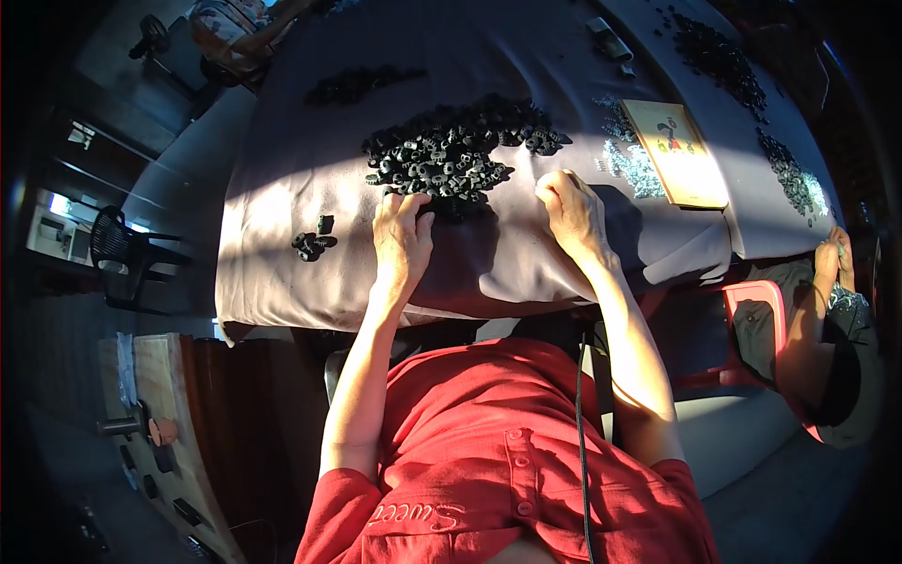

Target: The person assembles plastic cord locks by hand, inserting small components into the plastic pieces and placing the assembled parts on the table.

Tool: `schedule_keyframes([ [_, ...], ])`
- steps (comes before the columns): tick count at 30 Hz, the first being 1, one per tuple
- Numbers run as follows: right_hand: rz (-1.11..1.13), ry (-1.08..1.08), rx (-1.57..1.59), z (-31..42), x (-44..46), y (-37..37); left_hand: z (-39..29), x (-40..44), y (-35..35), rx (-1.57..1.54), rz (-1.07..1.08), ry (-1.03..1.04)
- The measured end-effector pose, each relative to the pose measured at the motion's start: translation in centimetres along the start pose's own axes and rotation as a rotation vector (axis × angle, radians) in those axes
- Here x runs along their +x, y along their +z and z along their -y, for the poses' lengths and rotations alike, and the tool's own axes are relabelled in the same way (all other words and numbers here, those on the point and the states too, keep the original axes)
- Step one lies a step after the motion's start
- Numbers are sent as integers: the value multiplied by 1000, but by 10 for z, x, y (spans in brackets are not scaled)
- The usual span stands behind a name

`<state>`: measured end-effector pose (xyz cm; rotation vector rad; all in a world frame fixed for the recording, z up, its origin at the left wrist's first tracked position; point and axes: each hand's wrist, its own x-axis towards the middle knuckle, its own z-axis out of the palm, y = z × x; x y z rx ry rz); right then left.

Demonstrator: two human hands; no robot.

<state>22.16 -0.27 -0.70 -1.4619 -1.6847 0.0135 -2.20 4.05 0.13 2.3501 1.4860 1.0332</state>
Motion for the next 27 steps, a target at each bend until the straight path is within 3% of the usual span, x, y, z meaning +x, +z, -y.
schedule_keyframes([
  [5,-5,7,-15,1,1,-1,3,0,7,79,-102,92],
  [9,-13,29,-13,1,0,1,0,-3,-4,-291,-154,-81],
  [13,-8,26,8,2,2,-1,-9,-9,-9,-808,-58,-388],
  [17,-20,11,40,3,1,-1,-26,-16,-9,-1323,74,-543],
  [22,-95,25,229,32,6,0,-35,-20,-4,-1525,167,-589],
  [27,46,-3,395,88,3,-1,-42,-26,-5,-1519,190,-591],
])
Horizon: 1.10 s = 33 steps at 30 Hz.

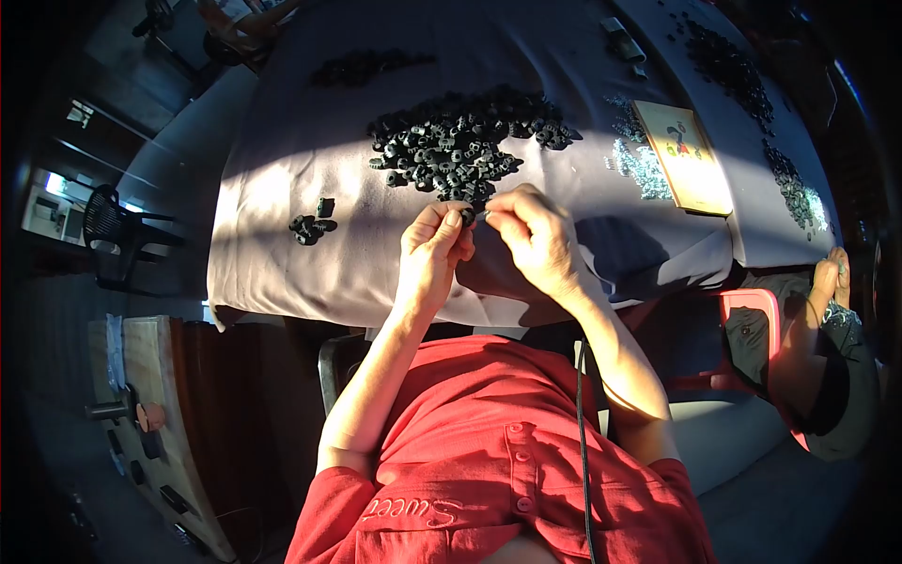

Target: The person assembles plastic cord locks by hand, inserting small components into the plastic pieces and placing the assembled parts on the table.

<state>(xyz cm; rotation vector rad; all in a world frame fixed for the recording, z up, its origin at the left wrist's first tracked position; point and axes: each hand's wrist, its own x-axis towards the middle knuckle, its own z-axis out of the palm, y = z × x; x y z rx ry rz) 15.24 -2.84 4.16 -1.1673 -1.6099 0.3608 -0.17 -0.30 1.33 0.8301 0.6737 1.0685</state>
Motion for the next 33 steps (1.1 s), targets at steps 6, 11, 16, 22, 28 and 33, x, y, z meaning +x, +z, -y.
schedule_keyframes([
  [6,32,-37,-32,0,-4,10,1,-1,-4,117,35,4],
  [11,123,-8,18,-5,-5,8,-2,-3,-5,141,18,-58],
  [16,185,89,80,2,-4,5,0,-2,-5,51,-51,-71],
  [22,250,235,136,4,-7,4,-1,-10,-3,204,-59,5],
  [28,317,274,41,4,-7,4,2,-14,-1,343,-107,40],
  [33,264,316,91,2,-6,6,-2,-10,-12,78,0,-63],
])
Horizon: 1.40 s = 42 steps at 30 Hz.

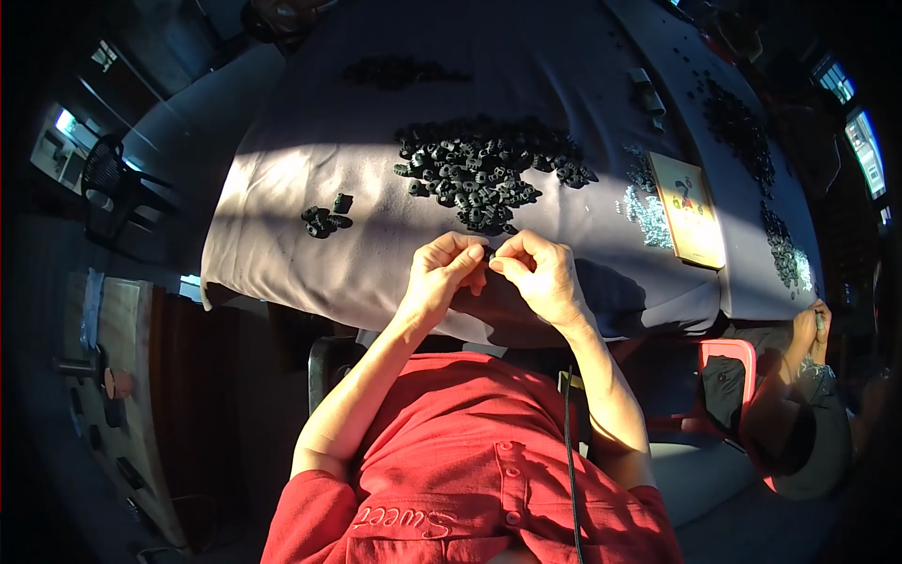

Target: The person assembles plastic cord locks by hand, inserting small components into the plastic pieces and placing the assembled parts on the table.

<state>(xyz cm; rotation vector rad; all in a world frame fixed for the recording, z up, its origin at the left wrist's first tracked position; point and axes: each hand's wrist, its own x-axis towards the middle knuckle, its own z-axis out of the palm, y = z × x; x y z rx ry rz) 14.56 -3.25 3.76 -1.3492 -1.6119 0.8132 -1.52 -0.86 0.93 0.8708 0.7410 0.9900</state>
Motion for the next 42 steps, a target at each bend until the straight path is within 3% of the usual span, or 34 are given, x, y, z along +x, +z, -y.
schedule_keyframes([
  [12,-38,-117,66,-11,0,10,0,2,-8,-34,34,-47],
  [19,41,-8,214,-20,1,8,0,0,-3,105,30,-27],
  [22,40,7,243,-23,1,10,-1,1,-7,-49,96,-64],
  [27,49,9,132,-20,4,2,1,6,-8,-242,28,-62],
  [28,-26,-7,307,-21,4,5,3,8,-11,-309,9,-47],
  [32,-317,-114,-105,-29,12,-17,1,11,-19,-427,27,-21],
  [37,-250,-72,-79,-37,13,-15,4,12,-17,-450,8,-1],
  [41,79,-18,-142,2,6,-25,4,11,-17,-450,-2,-3],
  [42,108,-103,-228,1,4,-22,5,11,-17,-447,0,8],
])
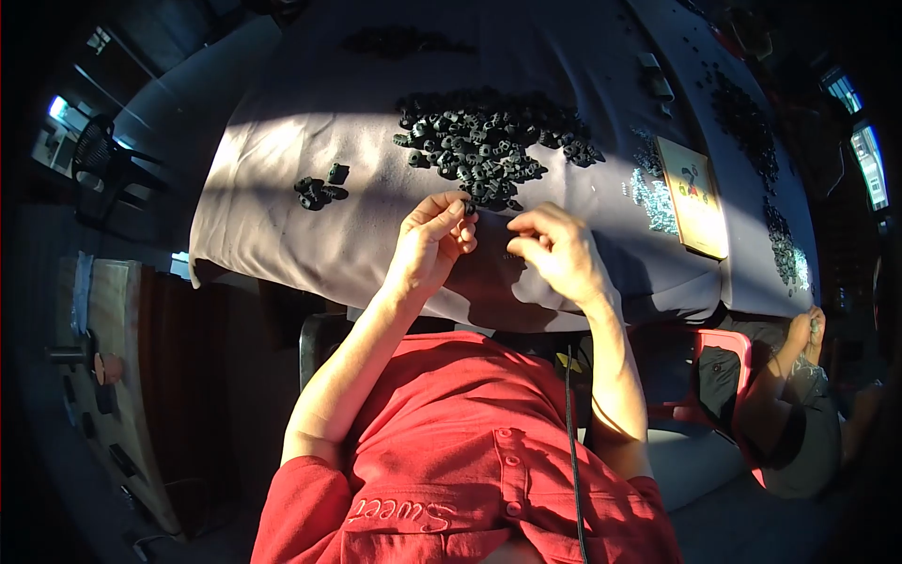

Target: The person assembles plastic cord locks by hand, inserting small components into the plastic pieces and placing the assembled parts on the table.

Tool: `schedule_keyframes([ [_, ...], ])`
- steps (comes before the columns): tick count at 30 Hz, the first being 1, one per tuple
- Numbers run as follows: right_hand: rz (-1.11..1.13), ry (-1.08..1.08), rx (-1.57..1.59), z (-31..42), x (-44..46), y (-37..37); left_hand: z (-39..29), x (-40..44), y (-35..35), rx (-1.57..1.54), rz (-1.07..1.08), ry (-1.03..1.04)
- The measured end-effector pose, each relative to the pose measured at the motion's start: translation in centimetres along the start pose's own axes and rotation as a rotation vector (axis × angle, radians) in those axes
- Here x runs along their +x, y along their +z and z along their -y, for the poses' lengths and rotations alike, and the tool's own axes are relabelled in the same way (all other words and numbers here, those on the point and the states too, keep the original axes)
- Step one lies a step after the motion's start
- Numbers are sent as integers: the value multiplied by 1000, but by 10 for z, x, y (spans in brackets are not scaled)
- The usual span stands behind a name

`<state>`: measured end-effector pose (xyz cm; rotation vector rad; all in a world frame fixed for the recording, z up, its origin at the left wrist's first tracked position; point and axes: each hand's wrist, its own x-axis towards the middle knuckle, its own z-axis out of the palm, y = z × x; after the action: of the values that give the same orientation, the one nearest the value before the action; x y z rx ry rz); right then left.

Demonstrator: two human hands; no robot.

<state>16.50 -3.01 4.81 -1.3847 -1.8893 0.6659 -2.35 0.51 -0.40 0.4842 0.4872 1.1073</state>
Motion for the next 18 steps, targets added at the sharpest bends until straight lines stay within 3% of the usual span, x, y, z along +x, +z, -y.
schedule_keyframes([
  [2,44,-168,-179,-4,-3,7,2,0,1,8,11,18],
  [7,83,-135,-140,-15,2,14,4,-1,1,24,10,14],
  [14,-114,-204,-293,-21,3,27,5,-1,4,86,11,9],
  [18,-90,-224,-315,-18,3,28,4,-1,5,111,21,-4],
])
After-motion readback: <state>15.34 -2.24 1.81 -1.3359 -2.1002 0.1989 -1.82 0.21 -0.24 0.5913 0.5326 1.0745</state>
